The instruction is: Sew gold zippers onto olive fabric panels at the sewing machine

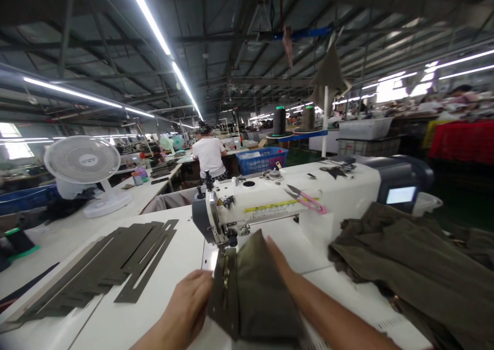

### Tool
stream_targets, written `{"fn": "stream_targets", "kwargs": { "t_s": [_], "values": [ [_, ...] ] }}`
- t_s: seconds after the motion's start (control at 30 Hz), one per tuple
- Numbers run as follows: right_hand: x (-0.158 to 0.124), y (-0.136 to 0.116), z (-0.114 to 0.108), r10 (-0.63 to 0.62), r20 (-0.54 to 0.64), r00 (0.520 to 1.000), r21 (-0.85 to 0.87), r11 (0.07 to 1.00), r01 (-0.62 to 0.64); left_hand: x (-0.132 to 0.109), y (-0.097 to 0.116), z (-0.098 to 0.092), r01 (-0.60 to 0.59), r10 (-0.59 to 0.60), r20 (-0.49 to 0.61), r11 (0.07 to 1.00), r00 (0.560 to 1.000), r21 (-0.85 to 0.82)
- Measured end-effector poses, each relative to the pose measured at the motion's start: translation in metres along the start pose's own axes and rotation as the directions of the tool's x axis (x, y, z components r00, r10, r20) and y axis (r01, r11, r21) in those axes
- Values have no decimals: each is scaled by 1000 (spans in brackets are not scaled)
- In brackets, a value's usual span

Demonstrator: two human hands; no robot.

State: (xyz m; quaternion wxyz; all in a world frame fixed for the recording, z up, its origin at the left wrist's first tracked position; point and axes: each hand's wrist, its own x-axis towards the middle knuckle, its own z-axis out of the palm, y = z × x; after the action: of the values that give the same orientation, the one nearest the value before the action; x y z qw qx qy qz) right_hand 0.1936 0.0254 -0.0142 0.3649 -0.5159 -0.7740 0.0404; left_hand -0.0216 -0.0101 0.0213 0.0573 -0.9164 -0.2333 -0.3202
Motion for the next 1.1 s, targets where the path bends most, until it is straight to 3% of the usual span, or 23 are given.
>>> {"fn": "stream_targets", "kwargs": {
  "t_s": [0.13, 0.23, 0.33, 0.4, 0.53, 0.73, 0.87, 0.93, 1.03, 1.1],
  "values": [
    [27, 58, -4, 102, 42, 994, 35, 994, -104, -23, -5, 14, -88, 88, 70, 996, 994, 0],
    [32, 68, -8, 181, 50, 982, 83, 979, -184, -18, -8, 14, 14, -11, 51, 997, 999, -73],
    [29, 60, -14, 280, 41, 959, 84, 956, -283, -1, -6, 13, 237, -230, 137, 971, 964, -36],
    [26, 55, -17, 313, 48, 949, 50, 948, -315, 7, -5, 16, 292, -292, 197, 956, 936, 31],
    [19, 49, -16, 311, 61, 948, -56, 950, -308, 7, -4, 23, 274, -299, 263, 953, 917, 126],
    [18, 31, -14, 302, 18, 953, -211, 933, -292, 4, -6, 15, 233, -267, 307, 962, 913, 143],
    [26, 24, -17, 323, 107, 940, -495, 838, -231, 10, -4, 12, 234, -274, 308, 959, 911, 162],
    [29, 24, -18, 311, 156, 938, -544, 819, -181, 11, -3, 13, 236, -279, 304, 957, 911, 170],
    [29, 14, -20, 251, 180, 951, -575, 811, -105, 8, 0, 14, 265, -307, 285, 948, 908, 179],
    [25, 0, -17, 108, 193, 975, -536, 844, 13, 4, 1, 15, 294, -333, 265, 940, 905, 175]
  ]
}}
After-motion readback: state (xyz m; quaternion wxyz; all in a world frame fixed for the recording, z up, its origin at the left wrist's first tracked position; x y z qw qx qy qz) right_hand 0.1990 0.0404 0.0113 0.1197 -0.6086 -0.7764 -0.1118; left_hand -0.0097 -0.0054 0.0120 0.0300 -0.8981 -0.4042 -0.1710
